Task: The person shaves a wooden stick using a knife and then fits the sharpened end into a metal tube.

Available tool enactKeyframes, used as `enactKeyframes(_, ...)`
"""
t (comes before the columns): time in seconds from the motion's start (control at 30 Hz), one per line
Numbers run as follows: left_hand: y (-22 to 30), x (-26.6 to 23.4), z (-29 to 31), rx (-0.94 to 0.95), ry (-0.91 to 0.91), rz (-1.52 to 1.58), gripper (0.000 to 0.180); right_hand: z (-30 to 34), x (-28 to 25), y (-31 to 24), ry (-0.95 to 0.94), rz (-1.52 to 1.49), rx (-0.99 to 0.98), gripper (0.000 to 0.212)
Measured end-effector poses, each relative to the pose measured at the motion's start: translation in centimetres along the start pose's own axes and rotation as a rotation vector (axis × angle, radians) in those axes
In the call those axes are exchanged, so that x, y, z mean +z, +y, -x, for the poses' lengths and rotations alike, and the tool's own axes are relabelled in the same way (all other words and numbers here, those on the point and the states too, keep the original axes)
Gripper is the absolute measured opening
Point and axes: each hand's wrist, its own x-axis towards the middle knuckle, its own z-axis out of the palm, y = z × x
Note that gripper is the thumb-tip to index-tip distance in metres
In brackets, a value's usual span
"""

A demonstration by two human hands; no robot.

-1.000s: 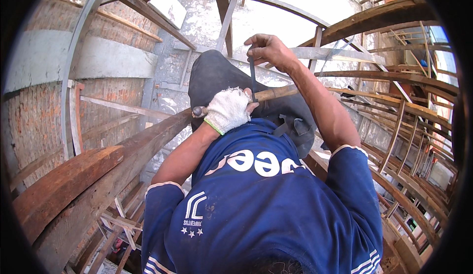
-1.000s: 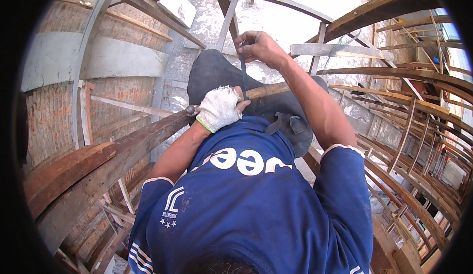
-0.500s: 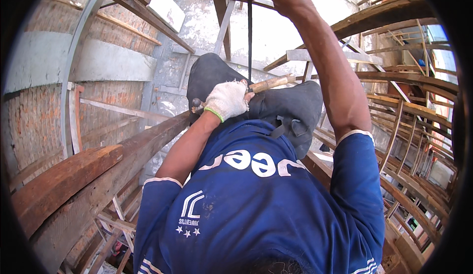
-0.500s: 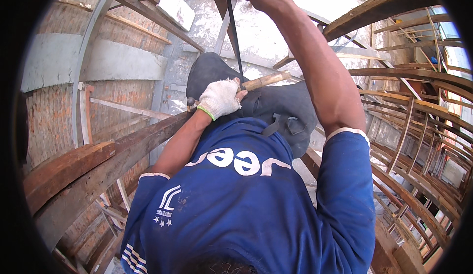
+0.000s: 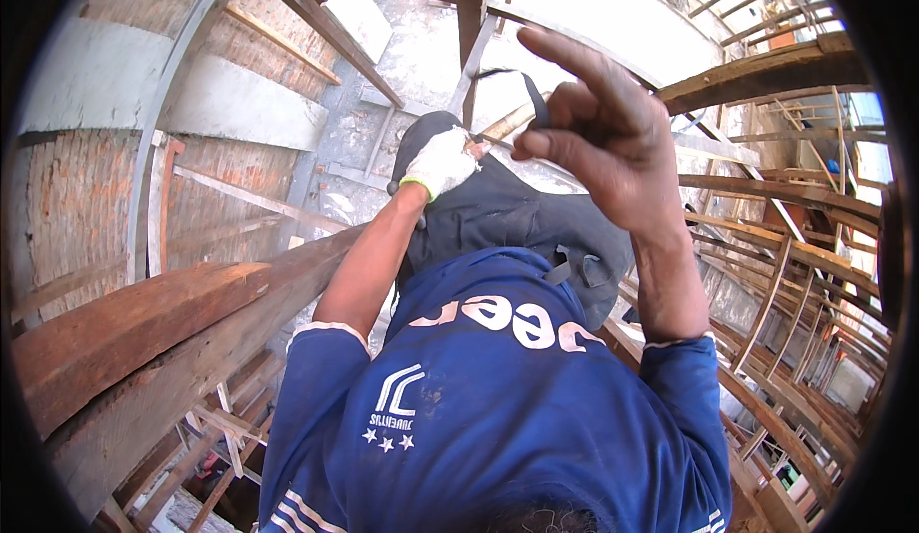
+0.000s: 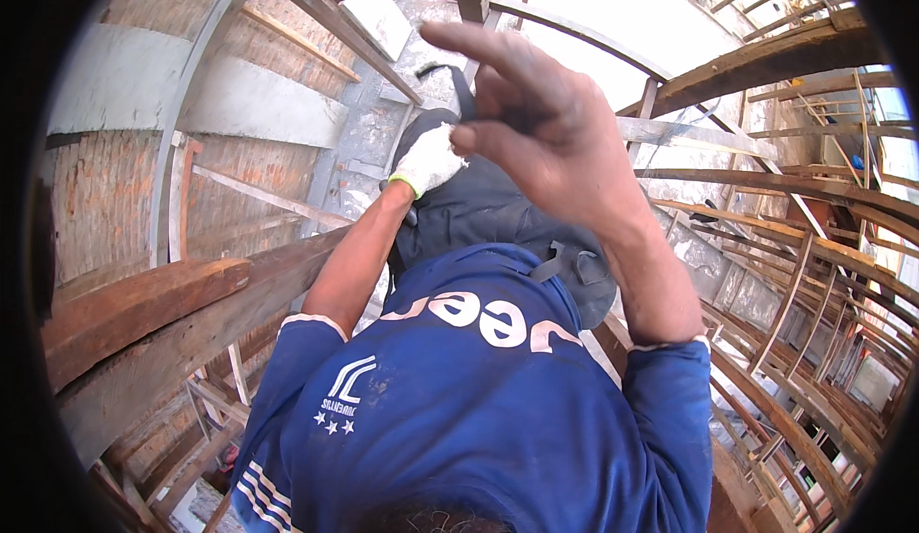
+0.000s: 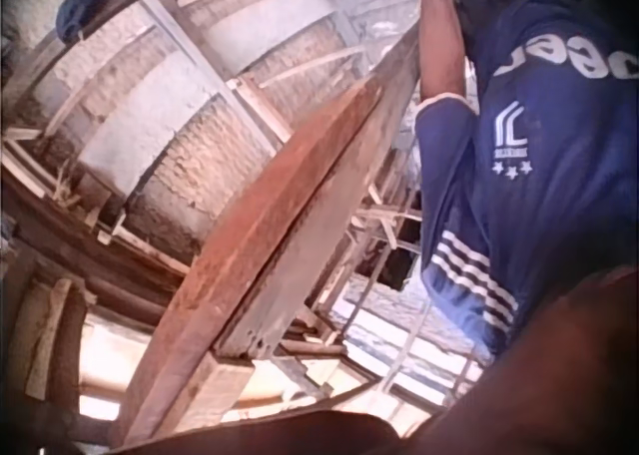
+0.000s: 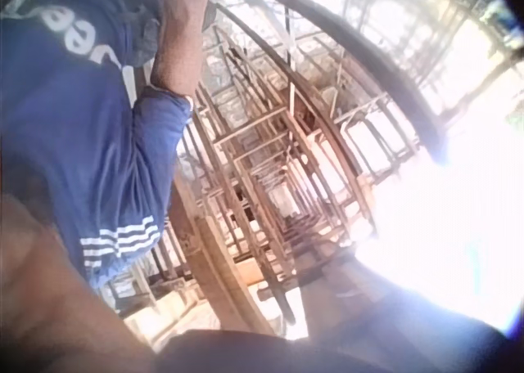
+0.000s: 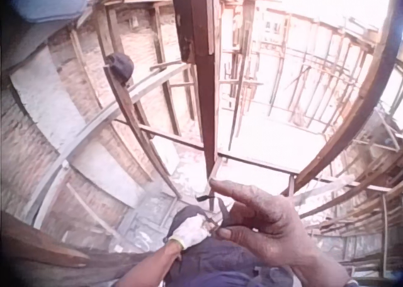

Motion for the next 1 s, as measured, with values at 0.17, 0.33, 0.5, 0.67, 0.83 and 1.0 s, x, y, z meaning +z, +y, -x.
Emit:
enactKeyframes(0.17,-0.5,-0.5,-1.1,-0.143,-0.093,0.242,0.037,5.7,0.1,3.3,0.011,-0.044,0.18,0.07)
enactKeyframes(0.33,0.0,-1.3,-1.0,-0.204,-0.116,0.408,0.035,9.8,-0.8,7.9,-0.021,-0.137,0.311,0.069)
enactKeyframes(0.5,-0.5,-0.8,-0.7,-0.226,-0.065,0.502,0.048,10.5,-2.1,10.9,-0.269,0.263,0.411,0.065)
enactKeyframes(0.67,-0.4,-1.4,-1.0,-0.238,-0.131,0.478,0.072,10.3,-2.1,14.0,-0.334,0.461,0.466,0.067)
enactKeyframes(0.83,-0.4,-1.1,-0.6,-0.198,-0.127,0.482,0.07,12.4,-0.9,21.2,-0.329,0.74,0.232,0.069)
enactKeyframes(1.0,0.0,-1.9,-0.2,-0.223,-0.129,0.493,0.067,11.2,1.1,22.6,-0.486,0.972,0.41,0.064)
